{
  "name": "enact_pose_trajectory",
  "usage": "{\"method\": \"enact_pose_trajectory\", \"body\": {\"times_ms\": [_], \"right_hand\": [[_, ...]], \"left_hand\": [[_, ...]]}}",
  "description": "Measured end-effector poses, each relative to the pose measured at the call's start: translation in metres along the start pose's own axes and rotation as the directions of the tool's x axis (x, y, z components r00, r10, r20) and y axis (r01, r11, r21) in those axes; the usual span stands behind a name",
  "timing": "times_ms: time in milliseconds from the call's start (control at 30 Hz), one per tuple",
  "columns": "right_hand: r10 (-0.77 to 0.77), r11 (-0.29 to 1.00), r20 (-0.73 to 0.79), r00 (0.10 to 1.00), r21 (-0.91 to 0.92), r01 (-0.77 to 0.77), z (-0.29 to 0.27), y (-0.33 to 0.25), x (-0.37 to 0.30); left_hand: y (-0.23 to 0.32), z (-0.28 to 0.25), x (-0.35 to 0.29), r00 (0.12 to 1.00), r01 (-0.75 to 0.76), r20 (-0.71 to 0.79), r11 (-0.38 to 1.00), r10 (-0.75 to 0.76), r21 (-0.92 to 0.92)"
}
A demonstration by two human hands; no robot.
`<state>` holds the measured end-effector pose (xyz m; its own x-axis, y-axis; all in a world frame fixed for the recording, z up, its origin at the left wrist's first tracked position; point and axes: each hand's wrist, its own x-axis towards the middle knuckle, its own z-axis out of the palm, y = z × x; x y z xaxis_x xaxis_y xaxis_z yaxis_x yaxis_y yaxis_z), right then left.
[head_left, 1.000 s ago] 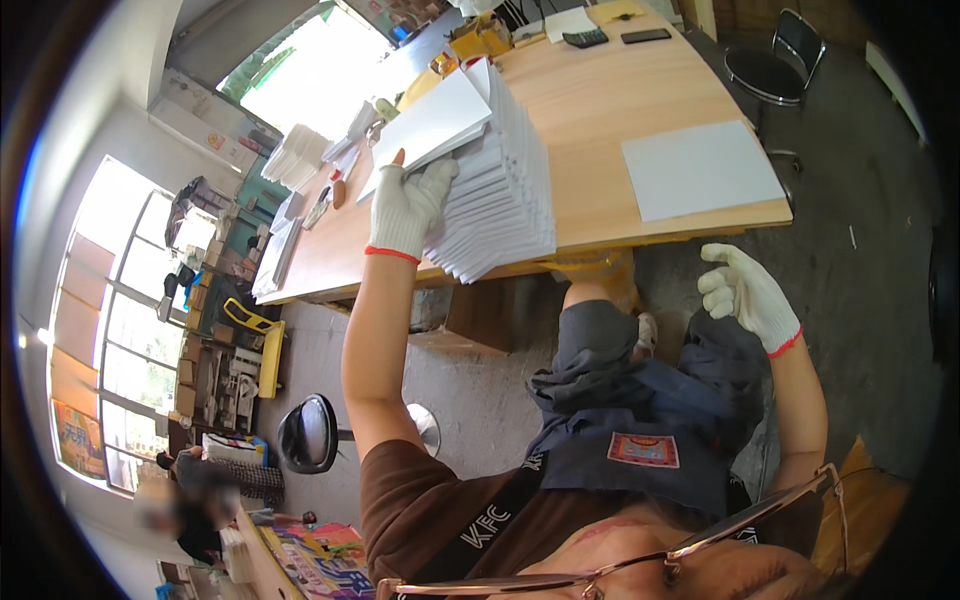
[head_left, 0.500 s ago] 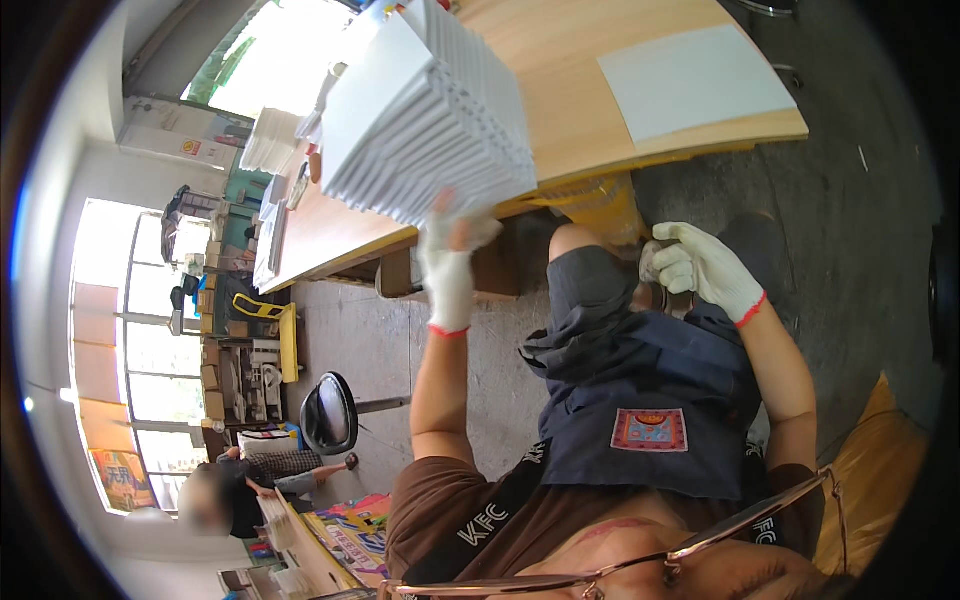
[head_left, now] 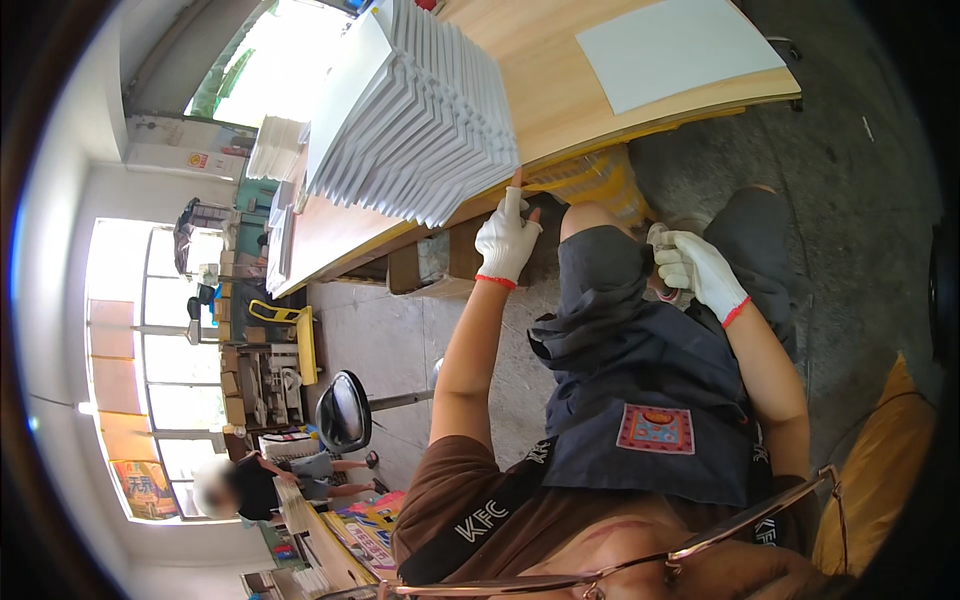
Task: The person stacks white paper sheets on a wooden table, aligning them by hand. They then place the stack into a clear plastic bag and seal it. The person also handles a roll of tape and a small orange tool during the process.
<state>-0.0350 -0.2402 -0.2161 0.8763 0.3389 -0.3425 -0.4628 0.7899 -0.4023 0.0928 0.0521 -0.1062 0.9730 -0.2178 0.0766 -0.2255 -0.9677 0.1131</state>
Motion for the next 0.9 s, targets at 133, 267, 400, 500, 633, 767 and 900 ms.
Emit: {"method": "enact_pose_trajectory", "body": {"times_ms": [133, 267, 400, 500, 633, 767, 900], "right_hand": [[-0.034, 0.996, -0.065, 0.997, -0.079, 0.029, 0.001, 0.004, -0.002], [-0.050, 0.995, -0.067, 0.996, -0.088, 0.044, -0.006, 0.006, -0.003], [-0.045, 0.994, -0.073, 0.996, -0.098, 0.038, -0.002, 0.006, -0.004], [-0.039, 0.994, -0.077, 0.996, -0.107, 0.030, -0.002, 0.005, -0.004], [-0.037, 0.991, -0.098, 0.995, -0.134, 0.024, 0.001, 0.005, -0.005], [-0.040, 0.992, -0.066, 0.997, -0.126, 0.032, -0.005, 0.006, -0.003], [-0.036, 0.990, -0.088, 0.995, -0.140, 0.023, -0.002, 0.005, -0.004]], "left_hand": [[-0.008, 0.005, 0.001, 1.000, -0.002, -0.007, 0.998, 0.002, -0.069], [0.011, -0.008, -0.003, 0.992, -0.082, -0.102, 0.996, 0.078, -0.040], [0.012, -0.010, 0.001, 0.994, -0.032, -0.103, 0.999, 0.035, 0.025], [0.008, -0.011, 0.001, 0.980, -0.118, -0.155, 0.993, 0.121, 0.025], [0.005, -0.013, 0.003, 0.972, -0.135, -0.194, 0.991, 0.130, -0.012], [0.012, -0.019, 0.002, 0.988, -0.037, -0.151, 0.999, 0.043, 0.039], [0.006, -0.018, 0.002, 0.978, -0.081, -0.196, 0.997, 0.078, -0.008]]}}
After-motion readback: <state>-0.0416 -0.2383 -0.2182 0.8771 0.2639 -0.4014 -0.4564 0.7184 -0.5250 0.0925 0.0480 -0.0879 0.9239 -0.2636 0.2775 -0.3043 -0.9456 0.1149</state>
